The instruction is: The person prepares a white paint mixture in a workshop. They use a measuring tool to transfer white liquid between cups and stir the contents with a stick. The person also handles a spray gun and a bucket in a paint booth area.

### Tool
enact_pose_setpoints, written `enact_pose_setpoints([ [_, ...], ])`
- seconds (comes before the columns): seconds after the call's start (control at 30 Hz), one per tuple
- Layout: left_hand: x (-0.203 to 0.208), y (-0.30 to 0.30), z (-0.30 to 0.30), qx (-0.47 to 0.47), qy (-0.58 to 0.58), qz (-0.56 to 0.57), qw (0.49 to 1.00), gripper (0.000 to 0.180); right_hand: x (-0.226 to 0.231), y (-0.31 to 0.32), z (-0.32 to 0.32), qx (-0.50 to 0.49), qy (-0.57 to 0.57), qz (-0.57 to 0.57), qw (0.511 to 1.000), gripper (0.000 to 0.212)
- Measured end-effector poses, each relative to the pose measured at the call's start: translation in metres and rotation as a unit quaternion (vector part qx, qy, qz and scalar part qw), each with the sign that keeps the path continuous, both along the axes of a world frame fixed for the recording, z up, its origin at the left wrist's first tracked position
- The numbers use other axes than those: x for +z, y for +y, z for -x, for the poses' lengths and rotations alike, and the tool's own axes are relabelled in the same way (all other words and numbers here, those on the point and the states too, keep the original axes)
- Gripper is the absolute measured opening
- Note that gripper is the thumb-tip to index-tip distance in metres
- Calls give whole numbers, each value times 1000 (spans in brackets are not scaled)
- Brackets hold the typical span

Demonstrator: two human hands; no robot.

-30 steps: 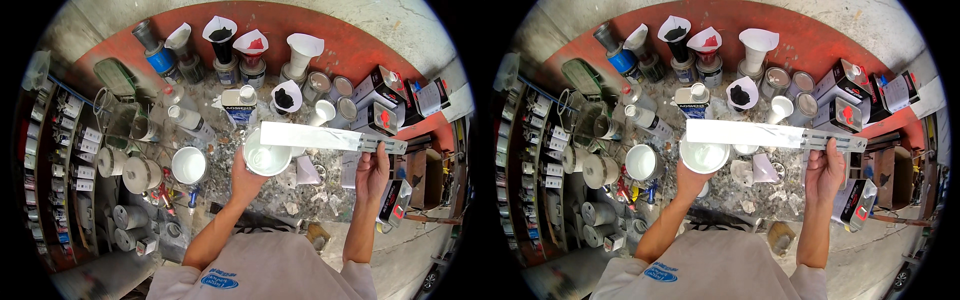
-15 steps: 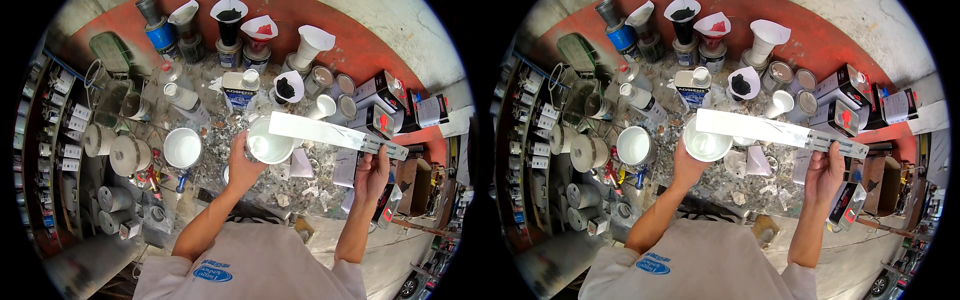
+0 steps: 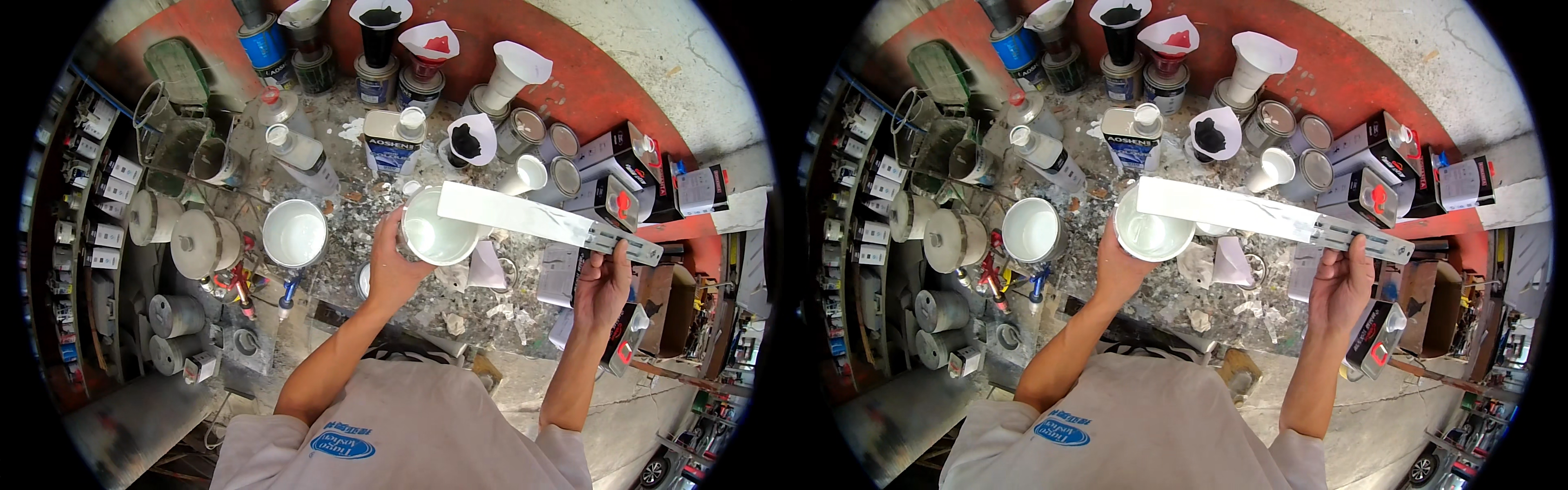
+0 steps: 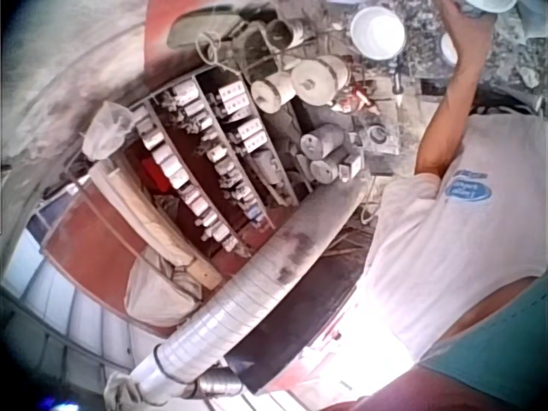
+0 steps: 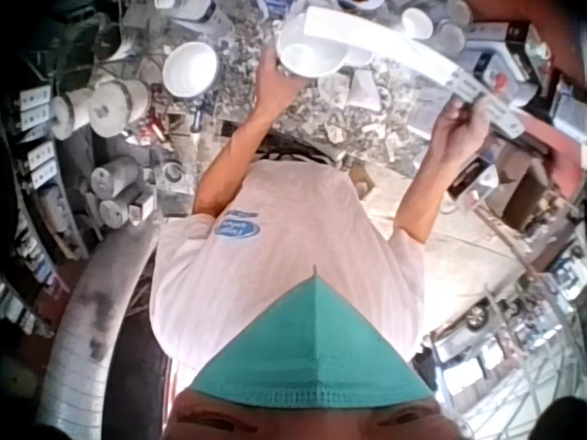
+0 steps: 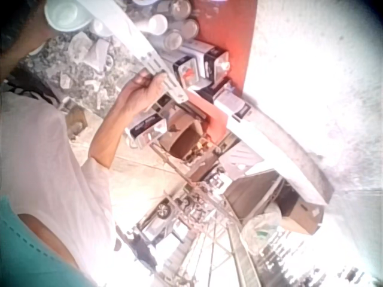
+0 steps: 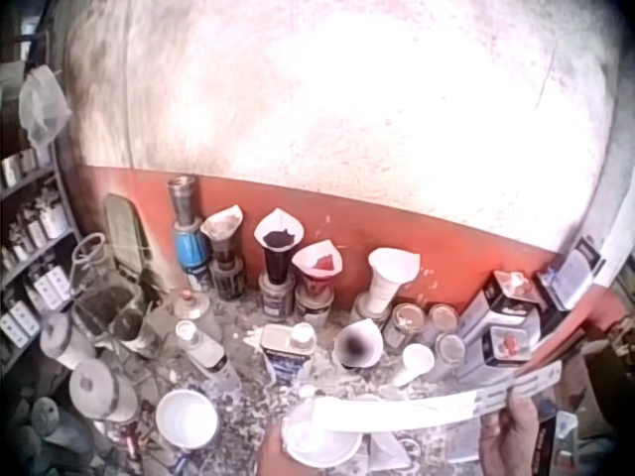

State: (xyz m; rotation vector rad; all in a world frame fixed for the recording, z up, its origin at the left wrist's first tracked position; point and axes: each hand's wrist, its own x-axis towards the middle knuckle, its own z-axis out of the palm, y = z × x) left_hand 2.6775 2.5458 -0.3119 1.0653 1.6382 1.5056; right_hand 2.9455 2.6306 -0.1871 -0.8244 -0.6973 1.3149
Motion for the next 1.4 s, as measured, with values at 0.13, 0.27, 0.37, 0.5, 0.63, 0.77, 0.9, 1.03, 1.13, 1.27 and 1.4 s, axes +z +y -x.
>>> enact_pose_setpoints([
  [0.13, 0, -1, 0, 1, 4, 1, 1000, 80, 2, -1, 2, 0, -9, 2, 1000, 16],
  [0.27, 6, -1, 0, 1, -5, 3, 1000, 81, 2, -1, 3, 5, -13, 1, 1000, 16],
  [0.37, 7, 0, 0, -2, -17, -6, 1000, 81, 0, -2, 2, 4, -14, 1, 1000, 16],
  [0.5, 7, -2, 1, -2, -2, 7, 1000, 82, -2, -1, 0, 3, -11, 4, 1000, 16],
  [0.63, 7, -2, 0, -3, -11, 14, 1000, 83, -5, 0, -2, 4, -7, 1, 1000, 16],
  [0.77, 5, -2, -1, 2, -9, 7, 1000, 84, -9, 1, -8, 45, 0, -16, 999, 16],
  [0.9, 2, -3, 0, 5, -23, 6, 1000, 84, -3, 2, 0, -33, -31, 1, 999, 16],
  [1.03, 2, -5, 4, -11, 19, -9, 1000, 81, 24, -11, 11, 22, -267, -148, 952, 17],
  [1.13, -3, -4, 7, -20, 78, -65, 995, 77, 56, -24, 36, 116, -448, -244, 852, 15],
  [1.27, -8, -8, 6, -28, 62, -58, 996, 77, 62, -10, 93, 247, -547, -410, 687, 24],
  [1.4, -10, -21, 6, -41, 22, -20, 999, 80, 58, -18, 112, 349, -572, -380, 638, 23],
])
